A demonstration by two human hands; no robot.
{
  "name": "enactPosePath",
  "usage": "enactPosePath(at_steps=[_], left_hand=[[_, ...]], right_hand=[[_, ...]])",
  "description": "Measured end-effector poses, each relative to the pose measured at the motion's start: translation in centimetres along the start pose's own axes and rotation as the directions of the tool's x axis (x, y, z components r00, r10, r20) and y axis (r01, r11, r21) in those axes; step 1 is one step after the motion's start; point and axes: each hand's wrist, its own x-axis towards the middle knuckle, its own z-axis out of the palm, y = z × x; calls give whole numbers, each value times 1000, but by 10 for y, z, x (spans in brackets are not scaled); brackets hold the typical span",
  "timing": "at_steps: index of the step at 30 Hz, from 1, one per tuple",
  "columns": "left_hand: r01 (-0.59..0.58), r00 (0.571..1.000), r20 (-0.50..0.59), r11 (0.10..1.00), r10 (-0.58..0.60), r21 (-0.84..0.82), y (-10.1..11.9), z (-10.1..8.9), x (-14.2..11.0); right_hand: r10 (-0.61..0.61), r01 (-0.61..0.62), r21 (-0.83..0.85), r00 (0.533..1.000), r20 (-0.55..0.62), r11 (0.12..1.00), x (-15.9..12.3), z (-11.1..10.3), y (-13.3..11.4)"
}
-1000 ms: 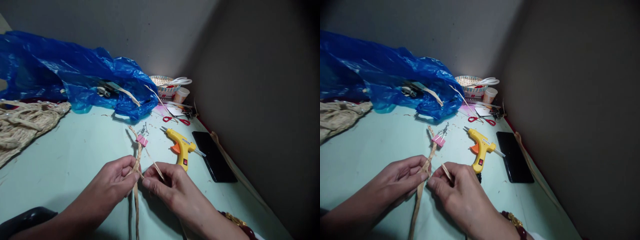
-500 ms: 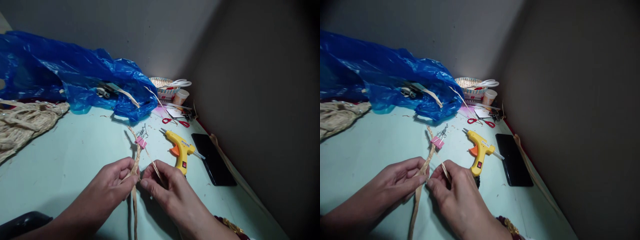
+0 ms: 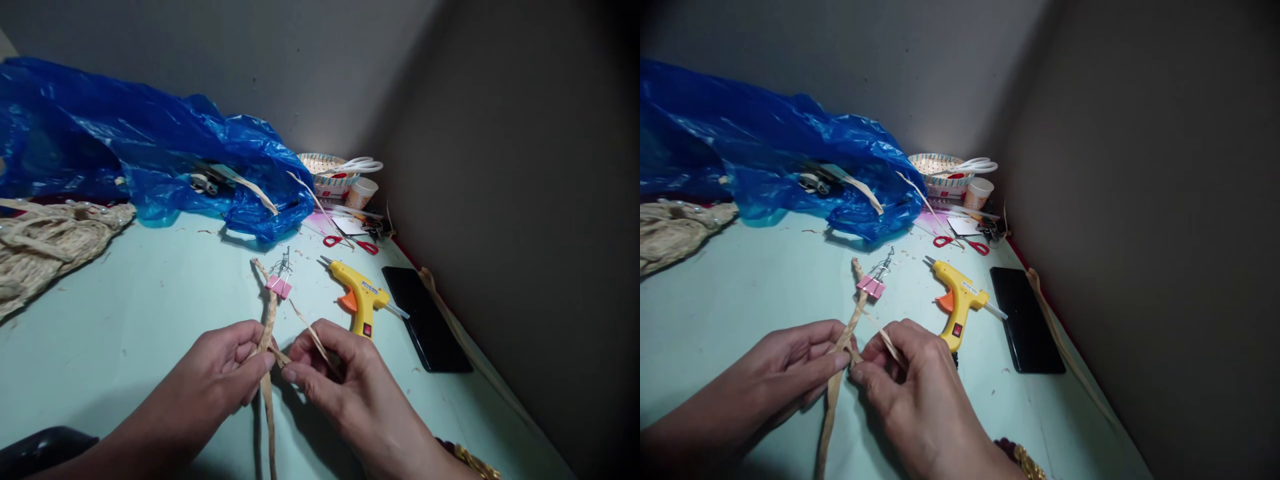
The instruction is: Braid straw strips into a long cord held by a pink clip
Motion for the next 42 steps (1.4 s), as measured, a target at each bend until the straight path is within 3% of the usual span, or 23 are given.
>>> enactPosePath(at_steps=[7, 14, 18, 24, 29, 32, 36, 42], left_hand=[[93, 996, 0, 995, -93, 47, 9, -2, -2], [0, 1000, 27, 1000, 0, 0, -2, -4, 3], [8, 999, 34, 1000, -9, 27, -1, -4, 2], [51, 998, 33, 998, -52, 22, 3, -4, 1], [72, 997, 24, 997, -71, -19, 4, -1, -1], [33, 999, 36, 999, -33, -22, 3, -1, -1], [-1, 997, 80, 1000, 3, -26, 1, -2, 0], [13, 999, 35, 999, -12, -32, 0, -2, -1]], right_hand=[[54, -53, -86, 998, 10, 995, -2, 3, 2], [52, -52, 94, 999, 7, 994, 0, 2, -1], [47, -51, 105, 998, 44, 993, 0, -1, -5], [-62, 66, -194, 998, 24, 979, -5, -8, -9], [-288, 223, -486, 955, -64, 845, -18, -10, -17], [-366, 310, -573, 930, 18, 759, -25, -8, -18], [-270, 289, -677, 953, 137, 677, -28, -3, -14], [-154, 195, -732, 980, 124, 653, -24, -2, -15]])
